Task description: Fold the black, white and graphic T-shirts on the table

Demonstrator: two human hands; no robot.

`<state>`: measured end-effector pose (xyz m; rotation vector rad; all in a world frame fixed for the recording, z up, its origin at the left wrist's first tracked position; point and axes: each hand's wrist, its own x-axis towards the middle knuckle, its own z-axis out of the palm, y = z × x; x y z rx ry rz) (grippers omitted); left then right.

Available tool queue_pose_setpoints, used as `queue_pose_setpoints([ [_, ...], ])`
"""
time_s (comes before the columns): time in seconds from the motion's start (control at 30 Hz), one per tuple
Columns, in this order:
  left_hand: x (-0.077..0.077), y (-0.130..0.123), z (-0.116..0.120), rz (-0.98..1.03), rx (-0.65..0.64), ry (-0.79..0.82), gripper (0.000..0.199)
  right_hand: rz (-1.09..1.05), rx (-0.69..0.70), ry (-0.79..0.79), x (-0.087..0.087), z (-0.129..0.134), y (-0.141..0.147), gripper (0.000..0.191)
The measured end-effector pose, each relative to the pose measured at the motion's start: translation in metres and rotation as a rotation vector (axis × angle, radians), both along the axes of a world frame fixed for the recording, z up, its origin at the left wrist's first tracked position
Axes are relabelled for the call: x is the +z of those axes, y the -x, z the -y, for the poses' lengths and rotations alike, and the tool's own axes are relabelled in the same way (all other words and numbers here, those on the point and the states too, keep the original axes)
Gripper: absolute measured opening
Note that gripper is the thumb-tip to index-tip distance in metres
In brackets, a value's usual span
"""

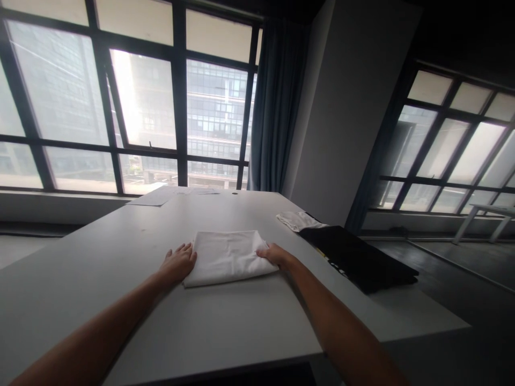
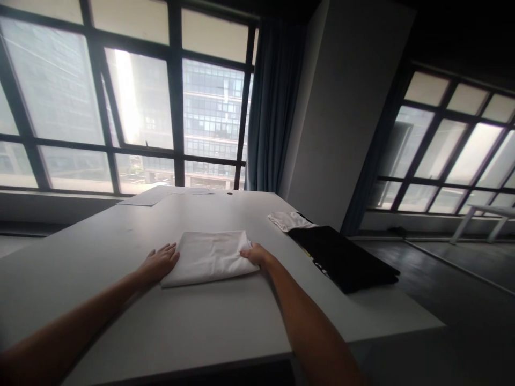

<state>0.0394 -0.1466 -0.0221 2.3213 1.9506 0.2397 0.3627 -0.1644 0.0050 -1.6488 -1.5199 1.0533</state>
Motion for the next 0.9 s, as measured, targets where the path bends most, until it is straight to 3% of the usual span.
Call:
queue_pose_setpoints([
  [0.17, 0.000, 0.002, 0.000, -0.028, -0.011, 0.002, 0.058, 0.370, -0.038, -0.173, 0.018, -0.013, -0.018, 0.035],
  [0.4, 0.002, 0.001, 0.002, -0.063, -0.014, 0.019, 0.058, 0.827, -0.121, -0.437, 0.089, -0.026, -0.107, 0.025],
  [0.53, 0.002, -0.001, 0.003, -0.063, -0.015, -0.003, 0.057, 0.854, -0.167, -0.465, 0.120, -0.018, -0.155, 0.024],
  [0.73, -0.007, 0.004, -0.002, -0.099, -0.009, -0.017, 0.058, 0.807, -0.236, -0.472, 0.146, -0.006, -0.194, 0.022],
  [0.9, -0.002, 0.000, 0.002, -0.085, -0.006, -0.021, 0.057, 0.807, -0.423, -0.448, 0.161, 0.014, -0.274, 0.030],
])
